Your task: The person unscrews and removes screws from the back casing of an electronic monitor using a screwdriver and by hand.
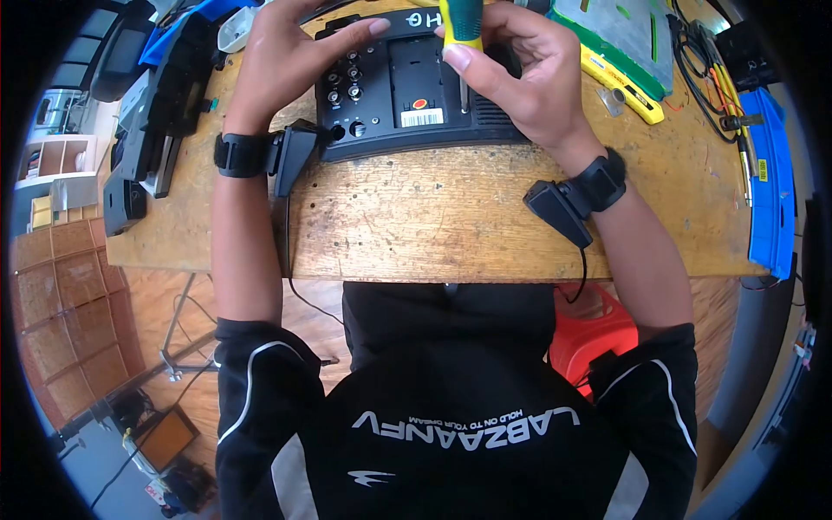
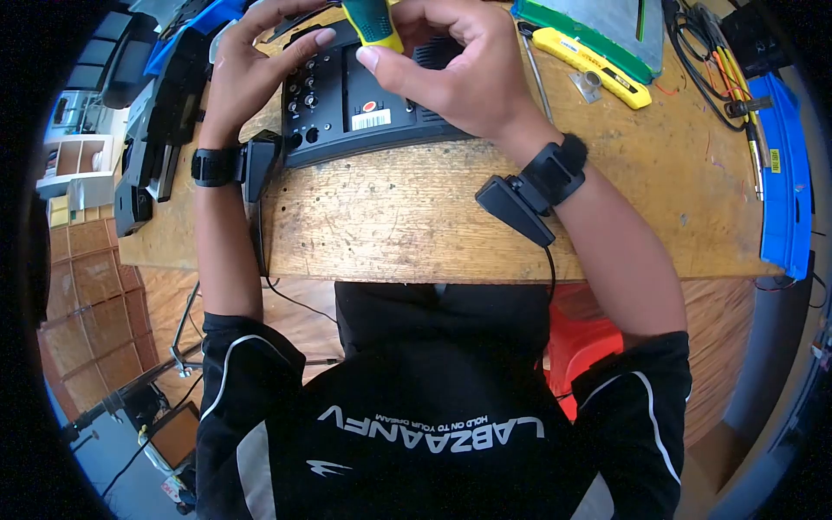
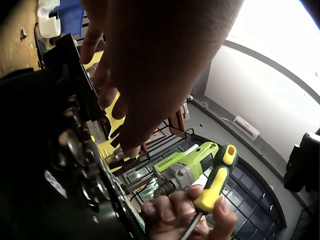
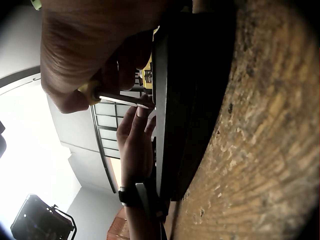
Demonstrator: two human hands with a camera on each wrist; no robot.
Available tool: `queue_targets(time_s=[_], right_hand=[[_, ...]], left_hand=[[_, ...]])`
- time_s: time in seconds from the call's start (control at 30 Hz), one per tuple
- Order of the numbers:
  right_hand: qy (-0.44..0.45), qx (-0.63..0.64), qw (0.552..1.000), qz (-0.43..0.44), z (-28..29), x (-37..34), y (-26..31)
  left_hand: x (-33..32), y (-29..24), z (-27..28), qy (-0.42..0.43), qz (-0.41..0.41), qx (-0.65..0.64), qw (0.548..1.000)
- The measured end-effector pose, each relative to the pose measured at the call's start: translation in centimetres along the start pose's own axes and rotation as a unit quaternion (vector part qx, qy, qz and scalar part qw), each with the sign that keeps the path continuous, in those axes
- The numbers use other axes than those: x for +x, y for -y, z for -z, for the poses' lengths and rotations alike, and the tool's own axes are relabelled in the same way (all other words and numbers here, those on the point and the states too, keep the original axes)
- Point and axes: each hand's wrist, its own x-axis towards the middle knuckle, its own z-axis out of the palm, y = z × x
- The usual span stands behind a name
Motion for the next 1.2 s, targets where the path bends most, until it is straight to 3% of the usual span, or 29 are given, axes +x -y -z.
queue_targets(time_s=[0.07,0.13,0.17,0.2,0.23,0.27,0.33,0.37,0.43,0.53,0.67,0.73,0.8,0.87,0.93,1.0,1.07,1.13,1.2], right_hand=[[0.014,-0.007,1.000,0.003,0.4,0.1,-0.9],[0.027,0.054,0.997,0.042,0.5,0.5,-1.6],[0.028,0.054,0.997,0.042,0.5,0.5,-1.7],[0.014,0.016,0.994,0.106,0.1,0.8,-1.2],[0.000,-0.023,0.985,0.170,-0.1,1.0,-1.0],[0.001,-0.023,0.985,0.169,0.3,1.2,-1.5],[0.072,-0.032,0.971,0.226,0.9,2.0,-2.2],[0.072,-0.032,0.971,0.226,1.3,1.6,-2.1],[0.077,-0.038,0.987,0.139,1.2,0.9,0.3],[0.044,-0.026,0.984,0.169,0.3,1.0,0.3],[0.053,-0.012,0.995,0.080,0.8,0.7,-1.1],[-0.003,0.045,0.999,0.019,-0.2,0.4,0.5],[0.001,0.033,0.999,0.039,-0.2,0.3,0.4],[0.007,0.021,0.998,0.058,-0.4,0.1,0.2],[-0.020,0.120,0.993,0.001,-0.8,0.1,-0.3],[-0.001,0.071,0.996,0.050,-0.5,0.4,0.2],[0.019,0.022,0.995,0.096,-0.7,0.2,0.5],[-0.045,-0.084,0.981,0.168,-1.4,0.3,0.9],[-0.009,-0.042,0.992,0.121,-0.5,0.4,0.3]], left_hand=[[0.1,-0.9,0.2,-0.023,-0.026,-0.014,0.999],[0.5,-3.1,1.4,0.076,0.036,-0.046,0.995],[0.4,-2.2,0.8,0.093,-0.037,-0.132,0.986],[0.4,-2.2,0.8,0.194,-0.059,-0.131,0.970],[0.2,-2.4,0.5,0.231,-0.036,-0.158,0.959],[-0.3,-2.9,0.0,0.269,-0.012,-0.185,0.945],[-0.9,-3.6,-1.4,0.248,-0.004,-0.204,0.947],[-1.0,-3.6,-1.8,0.253,-0.011,-0.252,0.934],[-1.3,-3.1,-2.9,0.245,-0.018,-0.318,0.916],[-1.5,-2.5,-3.5,0.239,0.013,-0.342,0.908],[-1.7,-3.0,-3.1,0.239,-0.002,-0.246,0.939],[-2.0,-3.5,-3.9,0.164,-0.009,-0.254,0.953],[-2.1,-4.0,-4.1,0.156,0.010,-0.236,0.959],[-2.3,-4.1,-4.8,0.092,-0.010,-0.248,0.964],[-2.5,-4.8,-3.7,0.133,0.011,-0.224,0.965],[-2.5,-4.9,-3.7,0.176,0.032,-0.199,0.964],[-2.9,-4.5,-4.8,0.106,0.015,-0.310,0.945],[-3.1,-4.5,-4.9,0.104,0.029,-0.313,0.944],[-3.0,-4.4,-4.9,0.099,0.041,-0.315,0.943]])
